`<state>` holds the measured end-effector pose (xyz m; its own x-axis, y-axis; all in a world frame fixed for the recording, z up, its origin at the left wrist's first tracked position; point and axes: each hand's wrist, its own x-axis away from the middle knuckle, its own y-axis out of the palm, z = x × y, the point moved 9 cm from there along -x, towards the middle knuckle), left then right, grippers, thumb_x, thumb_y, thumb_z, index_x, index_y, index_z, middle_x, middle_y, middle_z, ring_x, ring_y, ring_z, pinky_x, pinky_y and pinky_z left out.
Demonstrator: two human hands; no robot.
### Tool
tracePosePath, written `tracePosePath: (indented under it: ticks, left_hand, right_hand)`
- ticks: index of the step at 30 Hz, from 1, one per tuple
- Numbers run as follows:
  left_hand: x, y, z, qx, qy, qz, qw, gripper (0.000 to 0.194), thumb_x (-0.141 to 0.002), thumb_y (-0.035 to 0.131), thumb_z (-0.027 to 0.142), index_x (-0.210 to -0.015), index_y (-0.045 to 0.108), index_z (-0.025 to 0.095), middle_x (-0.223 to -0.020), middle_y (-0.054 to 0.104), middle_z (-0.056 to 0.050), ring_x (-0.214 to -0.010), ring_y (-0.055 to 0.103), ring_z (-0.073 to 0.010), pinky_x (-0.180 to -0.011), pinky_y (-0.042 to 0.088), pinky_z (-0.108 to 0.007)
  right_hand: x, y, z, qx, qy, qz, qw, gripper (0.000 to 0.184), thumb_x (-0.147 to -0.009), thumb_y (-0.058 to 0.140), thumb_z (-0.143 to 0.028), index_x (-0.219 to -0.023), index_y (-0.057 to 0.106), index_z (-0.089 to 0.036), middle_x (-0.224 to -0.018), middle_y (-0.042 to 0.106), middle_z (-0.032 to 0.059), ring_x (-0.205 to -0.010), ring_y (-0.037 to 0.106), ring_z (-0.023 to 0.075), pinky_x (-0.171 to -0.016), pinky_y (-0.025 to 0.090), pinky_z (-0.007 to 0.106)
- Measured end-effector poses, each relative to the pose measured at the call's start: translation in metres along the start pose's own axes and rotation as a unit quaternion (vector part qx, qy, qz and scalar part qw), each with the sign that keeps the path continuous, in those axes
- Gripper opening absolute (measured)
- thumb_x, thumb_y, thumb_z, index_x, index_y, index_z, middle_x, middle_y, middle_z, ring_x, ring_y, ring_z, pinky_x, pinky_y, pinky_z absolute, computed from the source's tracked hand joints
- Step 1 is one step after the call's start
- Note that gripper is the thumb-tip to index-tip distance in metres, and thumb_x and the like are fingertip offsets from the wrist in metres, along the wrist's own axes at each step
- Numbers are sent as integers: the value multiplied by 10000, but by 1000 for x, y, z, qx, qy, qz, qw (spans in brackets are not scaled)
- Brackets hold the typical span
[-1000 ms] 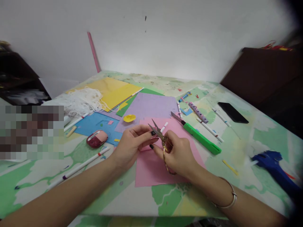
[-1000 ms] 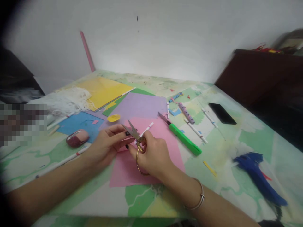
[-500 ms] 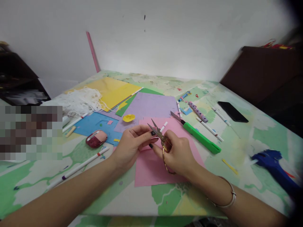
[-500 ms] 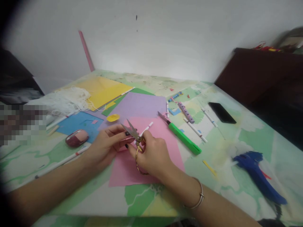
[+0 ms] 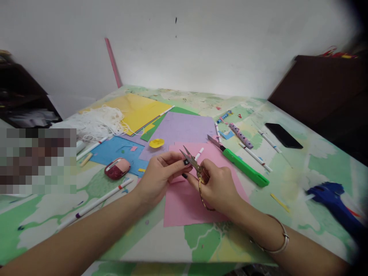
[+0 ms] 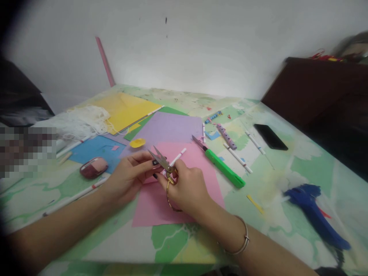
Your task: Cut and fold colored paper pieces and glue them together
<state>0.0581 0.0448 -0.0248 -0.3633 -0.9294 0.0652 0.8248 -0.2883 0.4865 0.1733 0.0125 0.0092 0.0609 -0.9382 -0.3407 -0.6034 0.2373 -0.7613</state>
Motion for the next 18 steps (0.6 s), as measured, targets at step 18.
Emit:
tracePosePath:
  ticks: [18]
  left_hand:
    - [-3,-2,6,-30,22,-10,999,50,-703,717,133,-740,685,143,-808,688,-19,-783,646,-134,-766,522,-254]
  right_hand:
    - [2,0,3,50,-23,8,998,302,-748,636,-439,-671,478,-193,-506,543,-33,-427,443,105,-475,252,231]
